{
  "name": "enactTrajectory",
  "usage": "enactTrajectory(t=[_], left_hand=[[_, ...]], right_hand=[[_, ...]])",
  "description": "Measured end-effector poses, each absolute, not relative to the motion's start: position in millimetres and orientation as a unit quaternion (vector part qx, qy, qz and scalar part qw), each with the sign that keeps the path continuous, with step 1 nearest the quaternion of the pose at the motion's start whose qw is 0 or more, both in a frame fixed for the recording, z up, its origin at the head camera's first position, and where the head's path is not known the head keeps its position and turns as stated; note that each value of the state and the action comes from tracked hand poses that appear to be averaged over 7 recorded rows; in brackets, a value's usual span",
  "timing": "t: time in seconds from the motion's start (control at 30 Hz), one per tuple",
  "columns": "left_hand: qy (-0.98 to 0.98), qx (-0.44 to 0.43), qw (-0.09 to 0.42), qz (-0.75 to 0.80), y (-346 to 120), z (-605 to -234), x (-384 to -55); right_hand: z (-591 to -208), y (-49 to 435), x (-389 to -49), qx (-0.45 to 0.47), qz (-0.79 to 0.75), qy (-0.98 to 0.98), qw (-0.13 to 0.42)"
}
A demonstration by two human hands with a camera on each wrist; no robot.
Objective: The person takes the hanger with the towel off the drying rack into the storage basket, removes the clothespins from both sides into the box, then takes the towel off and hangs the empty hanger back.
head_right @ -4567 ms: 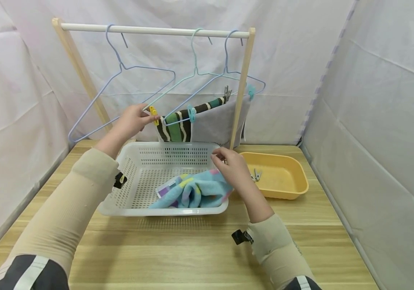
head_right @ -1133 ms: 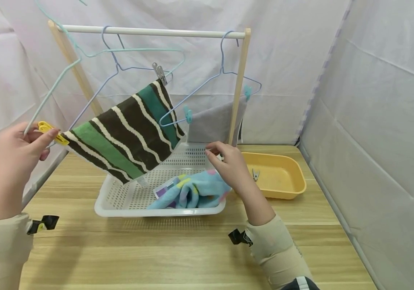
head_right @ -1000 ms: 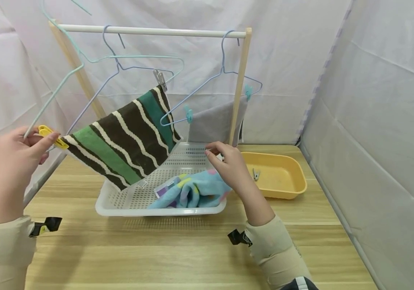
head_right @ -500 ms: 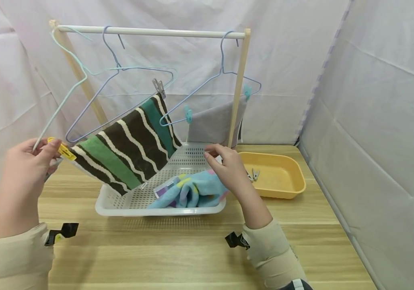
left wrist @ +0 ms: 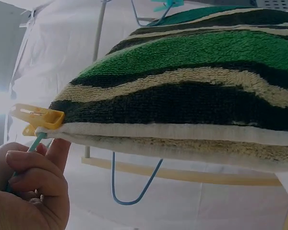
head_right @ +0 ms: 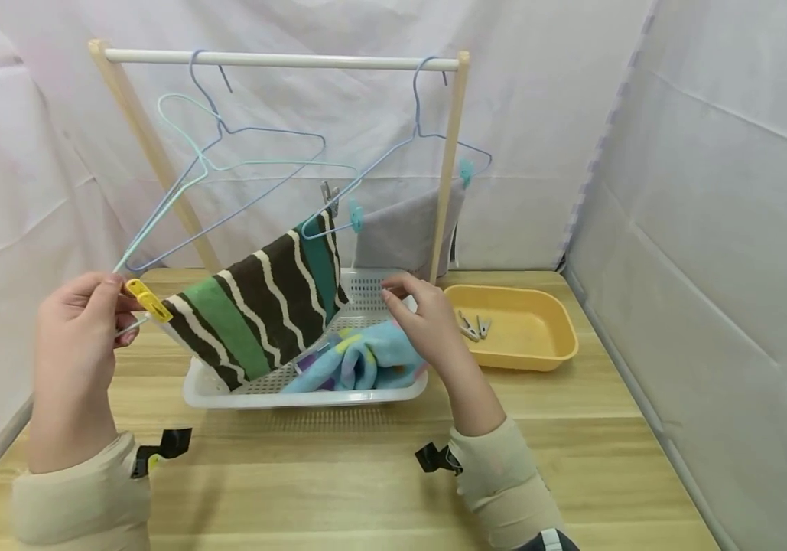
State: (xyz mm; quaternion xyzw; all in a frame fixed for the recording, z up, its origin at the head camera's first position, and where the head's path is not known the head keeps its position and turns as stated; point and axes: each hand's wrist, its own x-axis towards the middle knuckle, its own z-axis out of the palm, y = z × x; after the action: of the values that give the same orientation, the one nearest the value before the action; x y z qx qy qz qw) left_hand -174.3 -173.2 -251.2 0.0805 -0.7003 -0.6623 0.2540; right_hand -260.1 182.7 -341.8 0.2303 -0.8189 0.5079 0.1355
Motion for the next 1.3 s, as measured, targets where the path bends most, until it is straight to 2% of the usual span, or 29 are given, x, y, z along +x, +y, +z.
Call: enactTrajectory(t=[0.23,0.43,0.83,1.07,1.2,1.3], left_hand=[[-0.745,0.104,0.304,-0.585,-162.1,-261.0,-167.5],[-0.774,0.075,0.363,-0.514,-159.3,-272.1,-165.0],[-0.721,0.080,0.533,-0.434,-152.5,-302.0,-159.3],[-0.659,0.018,0.635,-0.401,-153.1,-307.1,-156.7],[-0.640,0.011,0.660,-0.394,-155.5,-308.7,-154.8],[-0.626,0.015,0.652,-0.427,-158.9,-308.6,-152.1]], right_hand=[[-347.1,177.7,-257.4,0.220,0.556,-0.788,0.148],[-347.2,170.3,-253.5,0.210,0.597,-0.759,0.157],[-358.4,173.1,-240.7,0.141,0.616,-0.755,0.176],[-362.9,180.1,-232.2,0.112,0.621,-0.749,0.199],[-362.4,181.9,-230.3,0.111,0.644,-0.725,0.218],[-360.5,180.0,-232.0,0.128,0.672,-0.693,0.225]])
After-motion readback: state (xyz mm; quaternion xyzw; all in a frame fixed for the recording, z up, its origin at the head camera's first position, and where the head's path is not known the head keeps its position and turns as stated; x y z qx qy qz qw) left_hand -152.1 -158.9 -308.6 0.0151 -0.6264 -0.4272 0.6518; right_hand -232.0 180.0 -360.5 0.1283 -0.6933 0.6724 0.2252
